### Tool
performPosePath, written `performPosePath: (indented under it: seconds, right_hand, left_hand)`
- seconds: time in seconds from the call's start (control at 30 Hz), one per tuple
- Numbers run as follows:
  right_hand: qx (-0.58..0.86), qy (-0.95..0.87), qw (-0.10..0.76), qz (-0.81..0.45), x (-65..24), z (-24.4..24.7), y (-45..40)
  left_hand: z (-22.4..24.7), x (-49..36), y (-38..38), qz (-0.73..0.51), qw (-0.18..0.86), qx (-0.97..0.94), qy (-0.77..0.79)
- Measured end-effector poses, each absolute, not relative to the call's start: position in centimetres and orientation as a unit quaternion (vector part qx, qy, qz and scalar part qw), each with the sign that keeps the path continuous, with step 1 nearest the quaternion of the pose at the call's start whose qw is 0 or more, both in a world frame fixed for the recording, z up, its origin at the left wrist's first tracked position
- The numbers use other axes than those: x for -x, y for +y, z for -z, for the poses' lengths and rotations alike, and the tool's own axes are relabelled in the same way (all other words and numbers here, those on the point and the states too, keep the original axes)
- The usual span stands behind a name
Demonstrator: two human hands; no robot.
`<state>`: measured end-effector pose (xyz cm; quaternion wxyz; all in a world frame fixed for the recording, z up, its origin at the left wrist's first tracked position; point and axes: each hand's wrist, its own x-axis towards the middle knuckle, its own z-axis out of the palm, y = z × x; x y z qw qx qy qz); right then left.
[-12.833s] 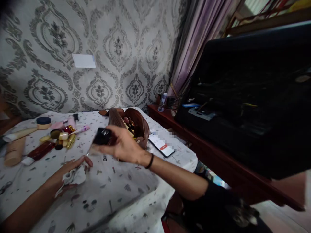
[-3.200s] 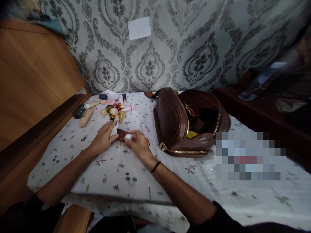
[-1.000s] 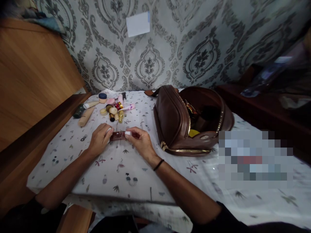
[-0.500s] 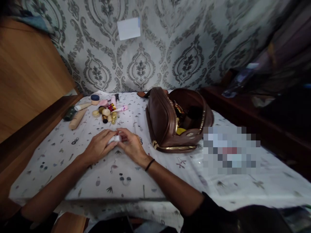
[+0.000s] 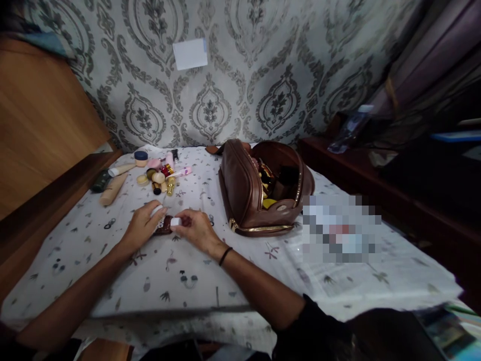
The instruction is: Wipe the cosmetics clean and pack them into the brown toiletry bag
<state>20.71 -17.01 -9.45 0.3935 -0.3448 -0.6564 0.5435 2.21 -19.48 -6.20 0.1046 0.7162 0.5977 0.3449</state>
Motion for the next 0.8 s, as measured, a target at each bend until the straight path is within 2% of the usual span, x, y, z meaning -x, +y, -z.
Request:
performPosePath:
  seconds: [0.1, 0.3, 0.43, 0.53, 0.8]
  right_hand:
    - [0.32, -0.642, 0.405, -0.567, -20.6, 9.1, -17.1]
    - [0.268, -0.645, 0.432, -0.571, -20.7, 9.2, -17.1]
    - [0.256, -0.647, 0.429, -0.576, -20.8, 9.1, -17.1]
    - [0.252, -0.636, 0.42, -0.597, -20.9, 8.8, -17.1]
    - [0.25, -0.614, 0.336, -0.67, -20.8, 7.9, -17.9]
  left_hand:
    - [6.3, -1.5, -19.3, -0.366, 0.155, -0.681, 0.615]
    - [4.7, -1.4, -20.0, -0.261, 0.106, -0.777, 0.563]
    - [3.4, -1.5, -20.0, -0.196, 0.179, -0.813, 0.518]
    - [3.3, -1.5, -20.1, -0.195, 0.216, -0.799, 0.527]
    - [4.3, -2.6, -21.1, -0.281, 0.079, -0.76, 0.58]
